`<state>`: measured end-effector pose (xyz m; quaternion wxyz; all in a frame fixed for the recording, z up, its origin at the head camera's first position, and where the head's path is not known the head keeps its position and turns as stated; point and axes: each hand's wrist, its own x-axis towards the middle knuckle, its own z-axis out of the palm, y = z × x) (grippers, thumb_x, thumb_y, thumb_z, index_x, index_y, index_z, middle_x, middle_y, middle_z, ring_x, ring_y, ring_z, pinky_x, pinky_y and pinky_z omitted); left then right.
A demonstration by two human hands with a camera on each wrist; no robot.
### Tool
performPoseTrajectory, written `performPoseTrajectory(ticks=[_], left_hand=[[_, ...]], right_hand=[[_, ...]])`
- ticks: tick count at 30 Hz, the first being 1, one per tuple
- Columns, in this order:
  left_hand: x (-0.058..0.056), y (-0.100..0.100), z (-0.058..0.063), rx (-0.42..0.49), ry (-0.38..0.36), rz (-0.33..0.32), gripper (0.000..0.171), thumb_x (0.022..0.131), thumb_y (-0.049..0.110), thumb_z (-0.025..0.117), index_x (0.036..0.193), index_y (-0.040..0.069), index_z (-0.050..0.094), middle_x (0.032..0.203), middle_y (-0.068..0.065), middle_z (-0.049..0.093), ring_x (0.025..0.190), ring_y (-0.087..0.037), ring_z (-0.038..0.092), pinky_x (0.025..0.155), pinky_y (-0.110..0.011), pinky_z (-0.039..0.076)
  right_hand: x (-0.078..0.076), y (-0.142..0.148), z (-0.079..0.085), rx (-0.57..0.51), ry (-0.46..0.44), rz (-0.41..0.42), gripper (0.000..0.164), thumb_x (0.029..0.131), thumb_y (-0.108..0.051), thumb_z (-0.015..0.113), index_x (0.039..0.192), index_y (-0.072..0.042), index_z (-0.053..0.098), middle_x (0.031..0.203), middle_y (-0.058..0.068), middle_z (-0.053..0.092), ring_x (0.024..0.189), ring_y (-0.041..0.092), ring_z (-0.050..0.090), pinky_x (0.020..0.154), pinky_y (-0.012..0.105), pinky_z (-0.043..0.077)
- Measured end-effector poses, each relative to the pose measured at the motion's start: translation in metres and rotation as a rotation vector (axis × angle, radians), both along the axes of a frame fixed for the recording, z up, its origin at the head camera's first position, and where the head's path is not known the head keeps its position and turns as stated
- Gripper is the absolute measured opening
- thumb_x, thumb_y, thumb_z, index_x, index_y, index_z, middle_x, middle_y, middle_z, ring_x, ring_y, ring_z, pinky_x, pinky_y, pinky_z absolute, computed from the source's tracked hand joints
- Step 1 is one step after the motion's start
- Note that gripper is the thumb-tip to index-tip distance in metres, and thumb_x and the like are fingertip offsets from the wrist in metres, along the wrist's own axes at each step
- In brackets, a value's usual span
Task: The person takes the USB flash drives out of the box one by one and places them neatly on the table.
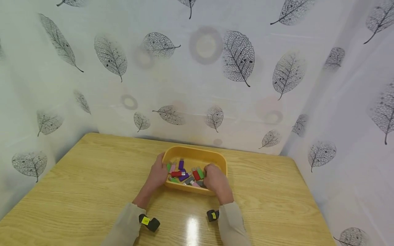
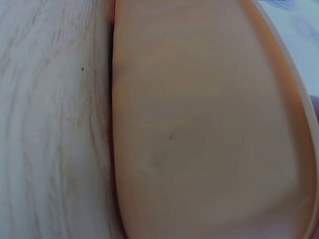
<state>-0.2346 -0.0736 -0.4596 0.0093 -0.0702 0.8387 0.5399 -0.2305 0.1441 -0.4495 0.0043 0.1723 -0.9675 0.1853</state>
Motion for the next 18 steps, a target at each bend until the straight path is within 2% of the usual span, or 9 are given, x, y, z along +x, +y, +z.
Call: performPoseTrajectory(ticks=[3,8,13,18], left_hand=[[0.0002,-0.0004,0.0005,0.007,-0.004,-0.001,0.043,0.098,0.009,0.028,0.141,0.009,0.024,0.142,-0.018,0.038,0.122,-0.029,0.039,0.101,-0.053,0.034],[0.0015,-0.0008,0.0022,0.011,0.005,-0.007,0.043,0.098,0.008,0.028,0.141,0.007,0.024,0.141,-0.019,0.038,0.122,-0.030,0.039,0.101,-0.054,0.033],[0.0013,-0.0012,0.0015,-0.002,0.014,-0.010,0.043,0.098,0.009,0.027,0.141,0.006,0.024,0.141,-0.019,0.038,0.123,-0.030,0.038,0.101,-0.054,0.033],[0.0009,-0.0009,0.0008,0.000,0.027,-0.009,0.043,0.098,0.008,0.028,0.140,0.006,0.025,0.141,-0.019,0.039,0.123,-0.030,0.038,0.102,-0.054,0.032]], right_hand=[[0.0000,-0.0003,0.0007,-0.014,-0.024,-0.004,0.008,0.074,0.000,0.059,0.075,-0.008,0.062,0.077,0.004,0.060,0.064,0.016,0.046,0.057,0.033,0.044],[0.0012,-0.0009,0.0033,-0.030,-0.050,-0.008,0.009,0.074,0.001,0.059,0.076,-0.008,0.063,0.075,0.004,0.061,0.062,0.016,0.047,0.056,0.032,0.045],[0.0027,-0.0014,0.0044,-0.019,-0.039,-0.004,0.011,0.074,0.000,0.061,0.081,-0.006,0.065,0.084,0.007,0.062,0.069,0.017,0.049,0.061,0.035,0.047],[0.0040,-0.0018,0.0051,-0.004,-0.054,-0.031,0.028,0.073,-0.003,0.064,0.101,-0.002,0.065,0.102,0.014,0.060,0.082,0.020,0.052,0.073,0.040,0.051]])
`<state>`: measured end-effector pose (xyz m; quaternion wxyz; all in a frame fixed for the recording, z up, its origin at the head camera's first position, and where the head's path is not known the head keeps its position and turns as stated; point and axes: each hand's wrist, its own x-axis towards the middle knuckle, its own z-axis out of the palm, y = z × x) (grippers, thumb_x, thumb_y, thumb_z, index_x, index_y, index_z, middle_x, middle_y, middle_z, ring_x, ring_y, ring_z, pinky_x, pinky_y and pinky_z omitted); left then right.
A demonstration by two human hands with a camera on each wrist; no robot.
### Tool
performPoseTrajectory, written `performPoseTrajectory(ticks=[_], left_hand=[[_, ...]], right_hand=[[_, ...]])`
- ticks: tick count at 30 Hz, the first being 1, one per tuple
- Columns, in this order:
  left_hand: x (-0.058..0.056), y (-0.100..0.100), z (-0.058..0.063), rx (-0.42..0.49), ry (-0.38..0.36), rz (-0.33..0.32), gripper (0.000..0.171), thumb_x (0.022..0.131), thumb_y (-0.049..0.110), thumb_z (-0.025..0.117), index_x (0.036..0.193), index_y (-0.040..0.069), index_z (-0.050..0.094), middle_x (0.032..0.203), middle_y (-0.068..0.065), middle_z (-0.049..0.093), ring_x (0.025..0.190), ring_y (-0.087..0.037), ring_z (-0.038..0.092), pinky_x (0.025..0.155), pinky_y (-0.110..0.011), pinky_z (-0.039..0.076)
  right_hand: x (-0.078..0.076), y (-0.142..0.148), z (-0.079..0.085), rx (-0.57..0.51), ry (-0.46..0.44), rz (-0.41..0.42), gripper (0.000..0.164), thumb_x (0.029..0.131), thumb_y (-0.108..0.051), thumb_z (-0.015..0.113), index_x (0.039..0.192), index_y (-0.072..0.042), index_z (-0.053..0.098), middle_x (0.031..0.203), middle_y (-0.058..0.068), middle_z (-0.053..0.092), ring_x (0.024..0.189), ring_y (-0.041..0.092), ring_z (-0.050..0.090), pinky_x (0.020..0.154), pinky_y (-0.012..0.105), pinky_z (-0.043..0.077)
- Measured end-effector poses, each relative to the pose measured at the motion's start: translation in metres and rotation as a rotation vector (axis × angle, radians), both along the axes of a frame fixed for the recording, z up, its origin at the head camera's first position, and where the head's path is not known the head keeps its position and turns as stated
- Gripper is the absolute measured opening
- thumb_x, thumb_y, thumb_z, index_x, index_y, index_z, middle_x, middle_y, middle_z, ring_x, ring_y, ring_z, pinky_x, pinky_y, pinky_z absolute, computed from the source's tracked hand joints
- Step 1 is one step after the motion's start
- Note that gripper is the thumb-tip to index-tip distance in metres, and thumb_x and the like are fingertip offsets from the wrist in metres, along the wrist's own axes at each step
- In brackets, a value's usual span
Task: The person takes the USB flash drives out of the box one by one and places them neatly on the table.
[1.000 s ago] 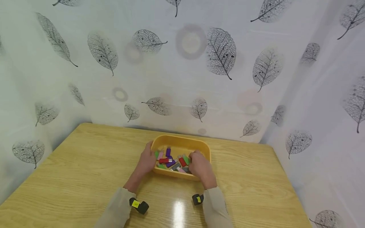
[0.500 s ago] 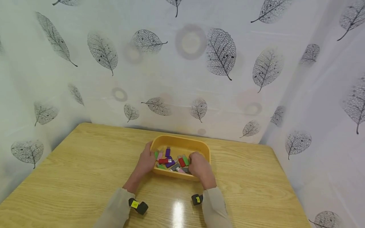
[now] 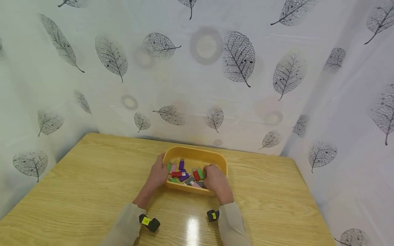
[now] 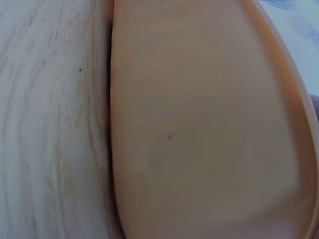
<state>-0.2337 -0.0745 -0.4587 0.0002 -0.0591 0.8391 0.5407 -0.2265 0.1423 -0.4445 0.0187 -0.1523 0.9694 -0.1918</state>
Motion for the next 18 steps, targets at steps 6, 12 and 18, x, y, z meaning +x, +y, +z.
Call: performPoseTrajectory(ticks=[6,12,18], left_hand=[[0.0009,0.0007,0.0007,-0.004,0.011,0.003,0.042,0.098,0.007,0.028,0.140,0.005,0.026,0.140,-0.019,0.040,0.123,-0.030,0.038,0.102,-0.053,0.032],[0.0017,0.0004,0.0017,-0.016,0.022,0.001,0.042,0.097,0.006,0.028,0.139,0.004,0.027,0.138,-0.020,0.041,0.122,-0.031,0.039,0.102,-0.053,0.033],[0.0020,0.0001,0.0019,-0.013,0.030,0.005,0.042,0.097,0.004,0.028,0.138,0.003,0.028,0.138,-0.021,0.042,0.122,-0.031,0.039,0.102,-0.053,0.032]], right_hand=[[0.0008,-0.0004,0.0000,-0.013,-0.017,-0.032,0.038,0.071,-0.005,0.065,0.109,-0.002,0.061,0.106,0.016,0.053,0.076,0.019,0.053,0.068,0.037,0.052],[0.0018,-0.0002,-0.0011,-0.045,-0.012,-0.051,0.038,0.069,-0.004,0.067,0.106,-0.003,0.060,0.104,0.016,0.045,0.064,0.016,0.049,0.055,0.030,0.048],[0.0022,-0.0007,-0.0004,-0.072,-0.018,-0.069,0.034,0.069,-0.003,0.068,0.102,-0.004,0.060,0.100,0.013,0.042,0.062,0.017,0.048,0.054,0.030,0.046]])
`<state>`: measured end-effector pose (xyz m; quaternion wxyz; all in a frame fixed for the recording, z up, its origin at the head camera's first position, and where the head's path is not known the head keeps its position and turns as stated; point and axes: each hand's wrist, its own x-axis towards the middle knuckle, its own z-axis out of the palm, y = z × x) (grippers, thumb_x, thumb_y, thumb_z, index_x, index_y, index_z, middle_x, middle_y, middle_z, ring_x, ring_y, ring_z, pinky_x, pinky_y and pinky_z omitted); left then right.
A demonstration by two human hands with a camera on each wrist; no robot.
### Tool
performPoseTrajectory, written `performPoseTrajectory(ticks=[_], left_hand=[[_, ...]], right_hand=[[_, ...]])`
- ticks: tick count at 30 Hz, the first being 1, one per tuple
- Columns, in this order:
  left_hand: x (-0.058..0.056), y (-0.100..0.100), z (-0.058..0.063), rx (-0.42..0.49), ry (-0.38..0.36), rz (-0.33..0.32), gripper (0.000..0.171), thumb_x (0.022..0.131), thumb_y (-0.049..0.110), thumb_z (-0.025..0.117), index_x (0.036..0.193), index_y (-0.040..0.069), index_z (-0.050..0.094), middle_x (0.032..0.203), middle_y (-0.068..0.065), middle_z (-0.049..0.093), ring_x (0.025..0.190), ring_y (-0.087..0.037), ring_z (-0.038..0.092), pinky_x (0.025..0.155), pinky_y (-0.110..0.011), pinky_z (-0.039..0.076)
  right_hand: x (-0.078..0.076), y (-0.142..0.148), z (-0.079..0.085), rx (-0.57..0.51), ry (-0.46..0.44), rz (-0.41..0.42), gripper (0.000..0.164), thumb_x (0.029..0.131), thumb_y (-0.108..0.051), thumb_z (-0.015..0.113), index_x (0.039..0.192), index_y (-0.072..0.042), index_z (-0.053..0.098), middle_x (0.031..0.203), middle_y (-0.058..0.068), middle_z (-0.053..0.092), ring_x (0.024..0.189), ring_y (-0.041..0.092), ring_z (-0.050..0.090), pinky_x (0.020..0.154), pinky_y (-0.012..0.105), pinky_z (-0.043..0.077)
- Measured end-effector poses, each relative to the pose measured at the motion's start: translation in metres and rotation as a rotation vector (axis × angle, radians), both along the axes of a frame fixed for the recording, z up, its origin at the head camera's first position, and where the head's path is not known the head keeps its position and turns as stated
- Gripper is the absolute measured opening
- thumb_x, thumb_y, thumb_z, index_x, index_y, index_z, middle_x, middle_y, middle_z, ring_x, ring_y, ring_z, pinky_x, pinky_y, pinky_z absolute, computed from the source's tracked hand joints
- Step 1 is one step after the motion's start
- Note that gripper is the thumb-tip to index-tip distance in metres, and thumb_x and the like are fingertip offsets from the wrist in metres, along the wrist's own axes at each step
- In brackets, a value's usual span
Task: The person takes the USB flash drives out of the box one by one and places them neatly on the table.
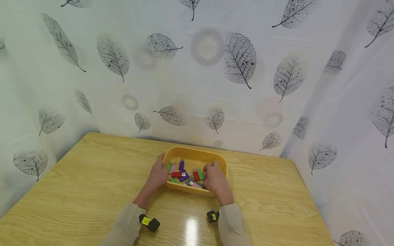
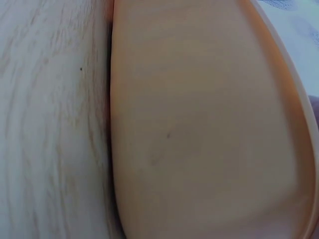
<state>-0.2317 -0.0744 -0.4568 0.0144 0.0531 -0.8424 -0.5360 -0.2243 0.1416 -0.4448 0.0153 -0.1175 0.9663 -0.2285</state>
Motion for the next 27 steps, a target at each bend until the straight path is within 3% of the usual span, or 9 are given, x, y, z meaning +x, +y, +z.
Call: performPoseTrajectory(ticks=[11,27], left_hand=[[0.0009,-0.0006,-0.0012,0.021,0.042,0.001,0.041,0.096,0.004,0.029,0.137,0.001,0.029,0.137,-0.022,0.043,0.120,-0.032,0.041,0.101,-0.053,0.034],[0.0008,-0.0003,-0.0035,0.005,0.055,0.006,0.041,0.097,0.007,0.032,0.137,0.002,0.029,0.136,-0.022,0.043,0.119,-0.031,0.041,0.099,-0.053,0.036]], right_hand=[[-0.0022,-0.0009,-0.0010,0.045,0.012,0.060,0.032,0.074,-0.005,0.066,0.106,0.001,0.063,0.102,0.016,0.060,0.087,0.023,0.052,0.080,0.044,0.051],[-0.0040,-0.0024,-0.0015,0.065,-0.031,0.047,0.035,0.077,-0.008,0.068,0.110,0.000,0.062,0.102,0.014,0.065,0.085,0.022,0.056,0.080,0.045,0.052]])
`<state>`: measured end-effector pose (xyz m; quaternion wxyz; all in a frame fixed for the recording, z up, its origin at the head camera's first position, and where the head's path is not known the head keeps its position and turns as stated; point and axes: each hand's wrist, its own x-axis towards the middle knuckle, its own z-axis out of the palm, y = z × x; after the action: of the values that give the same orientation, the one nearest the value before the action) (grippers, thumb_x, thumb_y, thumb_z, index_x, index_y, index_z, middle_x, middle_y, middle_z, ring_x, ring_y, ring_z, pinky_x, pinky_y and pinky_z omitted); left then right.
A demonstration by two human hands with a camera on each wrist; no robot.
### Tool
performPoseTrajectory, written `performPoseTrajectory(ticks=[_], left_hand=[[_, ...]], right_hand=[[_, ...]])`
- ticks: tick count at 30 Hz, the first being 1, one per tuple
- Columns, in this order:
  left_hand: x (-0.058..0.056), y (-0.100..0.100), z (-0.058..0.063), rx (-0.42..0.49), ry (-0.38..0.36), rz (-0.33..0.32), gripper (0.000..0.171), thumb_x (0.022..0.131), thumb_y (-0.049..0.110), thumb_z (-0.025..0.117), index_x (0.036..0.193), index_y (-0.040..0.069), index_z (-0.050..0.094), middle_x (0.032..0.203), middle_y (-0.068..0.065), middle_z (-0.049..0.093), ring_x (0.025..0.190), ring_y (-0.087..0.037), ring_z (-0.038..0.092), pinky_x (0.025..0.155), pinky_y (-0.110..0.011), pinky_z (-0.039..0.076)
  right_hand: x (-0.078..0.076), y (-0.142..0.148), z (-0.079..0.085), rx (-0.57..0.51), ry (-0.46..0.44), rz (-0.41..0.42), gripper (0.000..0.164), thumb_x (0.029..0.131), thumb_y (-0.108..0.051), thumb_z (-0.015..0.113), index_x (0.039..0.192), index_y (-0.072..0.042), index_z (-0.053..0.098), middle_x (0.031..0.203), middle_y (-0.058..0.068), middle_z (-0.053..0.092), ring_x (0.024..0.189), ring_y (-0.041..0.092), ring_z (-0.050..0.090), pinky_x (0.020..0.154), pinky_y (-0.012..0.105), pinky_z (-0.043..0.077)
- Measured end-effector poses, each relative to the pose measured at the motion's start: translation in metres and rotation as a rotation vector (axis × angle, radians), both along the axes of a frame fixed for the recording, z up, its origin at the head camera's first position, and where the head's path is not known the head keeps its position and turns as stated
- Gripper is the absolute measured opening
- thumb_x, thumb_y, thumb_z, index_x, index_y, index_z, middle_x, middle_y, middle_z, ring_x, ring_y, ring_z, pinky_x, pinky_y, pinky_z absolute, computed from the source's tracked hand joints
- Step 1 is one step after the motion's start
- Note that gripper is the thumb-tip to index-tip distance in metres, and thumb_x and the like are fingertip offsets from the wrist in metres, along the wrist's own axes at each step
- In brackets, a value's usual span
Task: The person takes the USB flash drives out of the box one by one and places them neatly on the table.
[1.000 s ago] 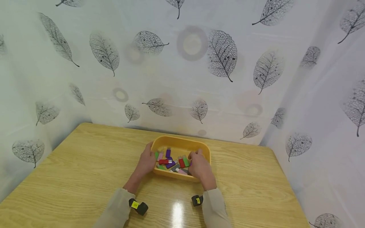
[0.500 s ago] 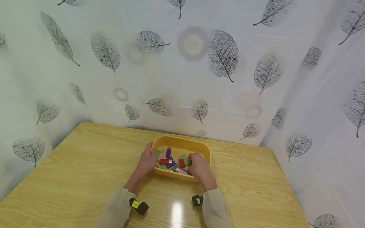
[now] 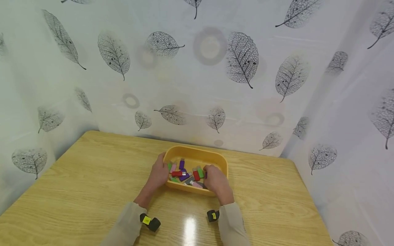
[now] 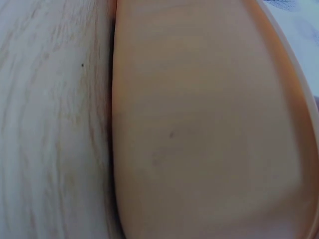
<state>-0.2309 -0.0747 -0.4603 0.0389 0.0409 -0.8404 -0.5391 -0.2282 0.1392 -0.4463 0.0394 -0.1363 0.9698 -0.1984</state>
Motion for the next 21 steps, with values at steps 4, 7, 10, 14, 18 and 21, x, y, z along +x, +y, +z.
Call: performPoseTrajectory(ticks=[4,7,10,14,18,21], left_hand=[[-0.0012,-0.0005,0.0003,-0.007,-0.018,0.002,0.042,0.097,0.007,0.030,0.138,0.002,0.028,0.138,-0.021,0.041,0.121,-0.031,0.040,0.101,-0.052,0.034],[-0.0021,0.0003,0.0008,-0.004,-0.010,0.003,0.041,0.097,0.006,0.031,0.138,0.002,0.029,0.137,-0.021,0.043,0.120,-0.031,0.041,0.100,-0.052,0.035],[-0.0036,0.0029,0.0015,0.008,0.025,-0.004,0.041,0.096,0.004,0.032,0.136,0.001,0.031,0.135,-0.021,0.045,0.118,-0.030,0.043,0.099,-0.053,0.036],[-0.0051,0.0056,0.0013,0.011,0.037,-0.012,0.041,0.096,0.004,0.032,0.136,0.001,0.031,0.135,-0.021,0.045,0.118,-0.030,0.043,0.100,-0.052,0.036],[-0.0028,0.0051,0.0007,-0.020,0.003,0.008,0.042,0.096,0.005,0.034,0.137,0.001,0.030,0.136,-0.021,0.044,0.119,-0.031,0.042,0.100,-0.053,0.035],[-0.0014,0.0045,0.0004,-0.016,-0.003,0.026,0.042,0.095,0.005,0.035,0.137,0.002,0.031,0.135,-0.021,0.044,0.119,-0.031,0.042,0.100,-0.053,0.035]], right_hand=[[-0.0016,0.0006,-0.0003,-0.018,-0.010,0.021,0.031,0.077,-0.007,0.066,0.107,0.001,0.062,0.095,0.012,0.065,0.079,0.020,0.055,0.075,0.042,0.052],[-0.0029,0.0023,0.0004,-0.038,-0.031,0.028,0.023,0.079,-0.008,0.065,0.100,0.000,0.061,0.084,0.008,0.063,0.069,0.017,0.052,0.065,0.036,0.051],[-0.0038,0.0054,0.0022,-0.056,-0.032,0.020,0.018,0.080,-0.012,0.065,0.094,-0.002,0.060,0.077,0.005,0.060,0.064,0.015,0.050,0.058,0.032,0.048],[-0.0040,0.0083,0.0031,-0.082,0.014,0.023,0.025,0.078,-0.017,0.068,0.096,-0.001,0.062,0.080,0.005,0.063,0.065,0.012,0.052,0.059,0.032,0.050],[-0.0013,0.0081,0.0012,-0.162,0.056,0.030,0.034,0.078,-0.025,0.068,0.102,-0.001,0.064,0.089,0.006,0.064,0.068,0.011,0.053,0.060,0.033,0.052],[0.0020,0.0084,-0.0003,-0.237,0.070,0.030,0.040,0.080,-0.032,0.066,0.107,-0.003,0.062,0.095,0.004,0.061,0.070,0.011,0.052,0.060,0.032,0.050]])
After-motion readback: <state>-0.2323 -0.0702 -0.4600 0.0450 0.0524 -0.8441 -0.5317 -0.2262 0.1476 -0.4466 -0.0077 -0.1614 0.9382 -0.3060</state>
